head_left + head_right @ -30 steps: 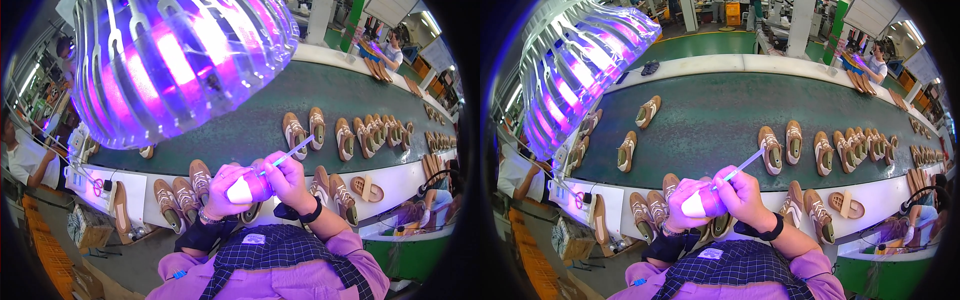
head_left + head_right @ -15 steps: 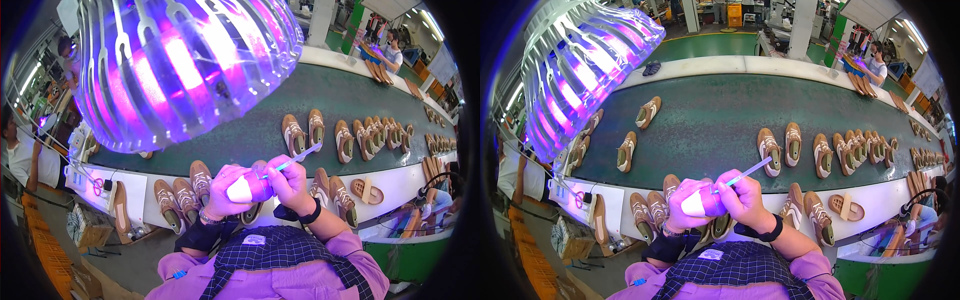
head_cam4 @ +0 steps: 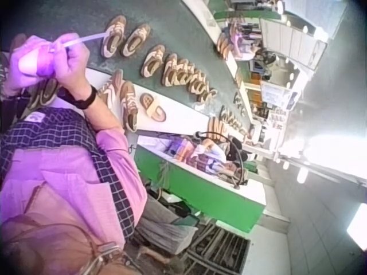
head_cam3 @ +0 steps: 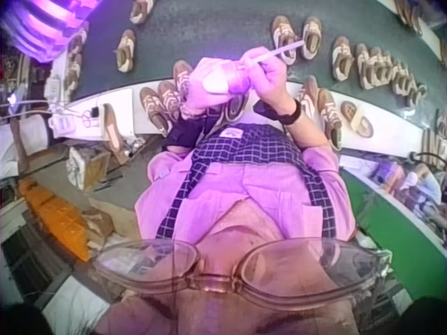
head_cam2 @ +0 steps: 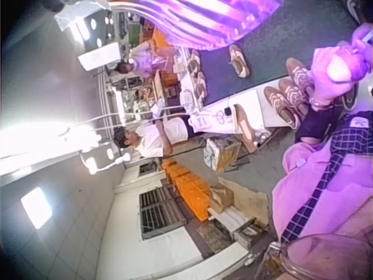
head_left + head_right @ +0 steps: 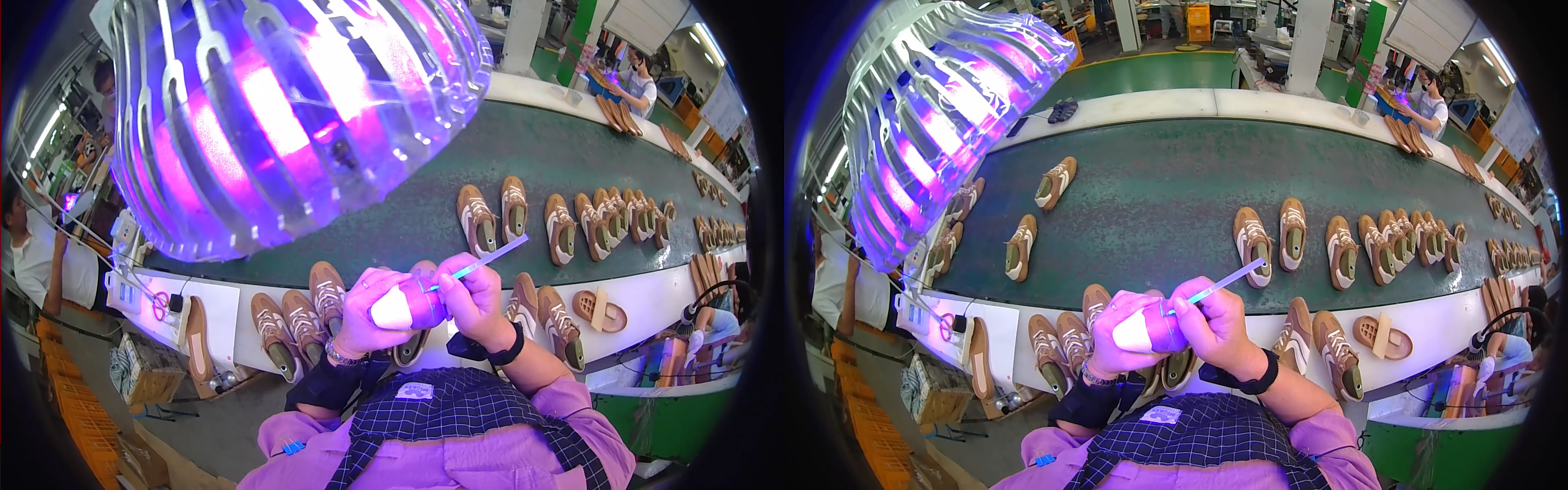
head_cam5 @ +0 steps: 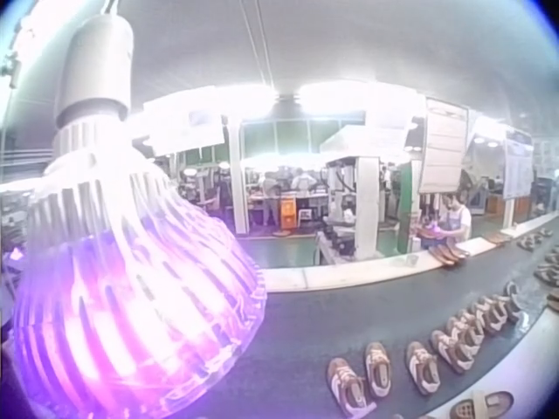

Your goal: Apply adhesive or sealant to shoe components and inspect quality on a factory assembly line.

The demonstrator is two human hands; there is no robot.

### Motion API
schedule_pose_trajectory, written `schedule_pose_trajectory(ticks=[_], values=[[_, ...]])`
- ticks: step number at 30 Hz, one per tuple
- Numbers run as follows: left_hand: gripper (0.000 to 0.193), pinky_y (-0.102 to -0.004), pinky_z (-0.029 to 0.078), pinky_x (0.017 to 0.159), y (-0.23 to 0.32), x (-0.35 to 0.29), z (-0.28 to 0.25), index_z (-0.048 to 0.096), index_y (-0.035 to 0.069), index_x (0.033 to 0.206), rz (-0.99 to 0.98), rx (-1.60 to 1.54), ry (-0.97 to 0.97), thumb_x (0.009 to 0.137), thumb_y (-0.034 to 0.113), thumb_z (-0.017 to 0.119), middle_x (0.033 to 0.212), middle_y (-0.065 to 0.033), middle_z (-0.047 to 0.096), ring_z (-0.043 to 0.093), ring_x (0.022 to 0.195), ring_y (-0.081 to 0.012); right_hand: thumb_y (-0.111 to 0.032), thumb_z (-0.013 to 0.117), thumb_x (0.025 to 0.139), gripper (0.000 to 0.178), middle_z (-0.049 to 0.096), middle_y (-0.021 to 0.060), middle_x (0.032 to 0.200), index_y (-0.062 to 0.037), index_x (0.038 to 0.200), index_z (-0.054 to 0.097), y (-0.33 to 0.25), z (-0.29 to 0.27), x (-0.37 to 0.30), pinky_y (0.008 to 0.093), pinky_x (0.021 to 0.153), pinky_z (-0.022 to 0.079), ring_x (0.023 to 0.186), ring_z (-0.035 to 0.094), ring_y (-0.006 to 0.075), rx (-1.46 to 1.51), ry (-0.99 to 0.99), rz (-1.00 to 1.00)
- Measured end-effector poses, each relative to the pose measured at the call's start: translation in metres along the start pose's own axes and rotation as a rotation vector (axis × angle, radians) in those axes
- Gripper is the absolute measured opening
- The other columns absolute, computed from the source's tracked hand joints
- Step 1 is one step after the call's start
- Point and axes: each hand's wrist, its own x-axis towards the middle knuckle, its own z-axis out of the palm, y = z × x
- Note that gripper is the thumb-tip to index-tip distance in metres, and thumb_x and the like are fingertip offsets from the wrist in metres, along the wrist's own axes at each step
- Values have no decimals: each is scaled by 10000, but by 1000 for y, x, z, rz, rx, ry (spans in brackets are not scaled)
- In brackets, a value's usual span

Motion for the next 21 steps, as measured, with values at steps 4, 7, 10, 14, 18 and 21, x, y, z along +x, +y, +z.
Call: schedule_pose_trajectory(ticks=[4, 7, 10, 14, 18, 21], values=[[682, -372, 474, 832, 2, 1, -1, 619, 18, 1099, -2, -1, -7, 471, 193, 820, 1035, -115, 641, 595, 931, -273, -36, 544, 865, 83, 602, 65, 748, 2, 833, 609, 1, -1, -1, 248, 571, 436, 637, 565, 114, -9, 8, -24], [681, -370, 474, 832, 4, 2, 1, 618, 13, 1100, -30, -24, -9, 474, 194, 819, 1027, -121, 641, 596, 931, -269, -33, 546, 863, 81, 603, 69, 751, 5, 834, 611, 0, -1, -2, 250, 571, 437, 638, 567, 117, -10, 11, -37], [679, -367, 474, 832, 5, 3, 1, 618, 9, 1098, -31, -30, -12, 480, 197, 826, 1020, -125, 641, 597, 928, -267, -31, 546, 863, 81, 604, 71, 750, 5, 834, 612, -1, -2, -2, 251, 571, 438, 639, 569, 120, 3, 17, -39], [671, -367, 473, 836, 6, 4, 1, 616, 8, 1094, -46, -37, -15, 489, 198, 838, 1025, -122, 641, 598, 931, -267, -32, 544, 865, 84, 604, 70, 747, 6, 832, 611, -3, -3, -3, 251, 568, 438, 632, 567, 119, 0, 27, -47], [668, -367, 474, 836, 6, 5, 2, 613, 5, 1094, -58, -61, -11, 496, 197, 842, 1034, -123, 642, 599, 938, -266, -35, 543, 864, 83, 602, 71, 745, 4, 832, 607, -3, -3, -3, 250, 564, 436, 625, 563, 117, -15, 19, -72], [664, -367, 474, 834, 6, 5, 4, 613, 4, 1089, -55, -65, -12, 498, 201, 844, 1040, -126, 641, 599, 941, -266, -36, 541, 862, 77, 597, 71, 738, 0, 831, 601, -5, -5, -3, 248, 553, 427, 613, 555, 114, -14, 11, -93]])
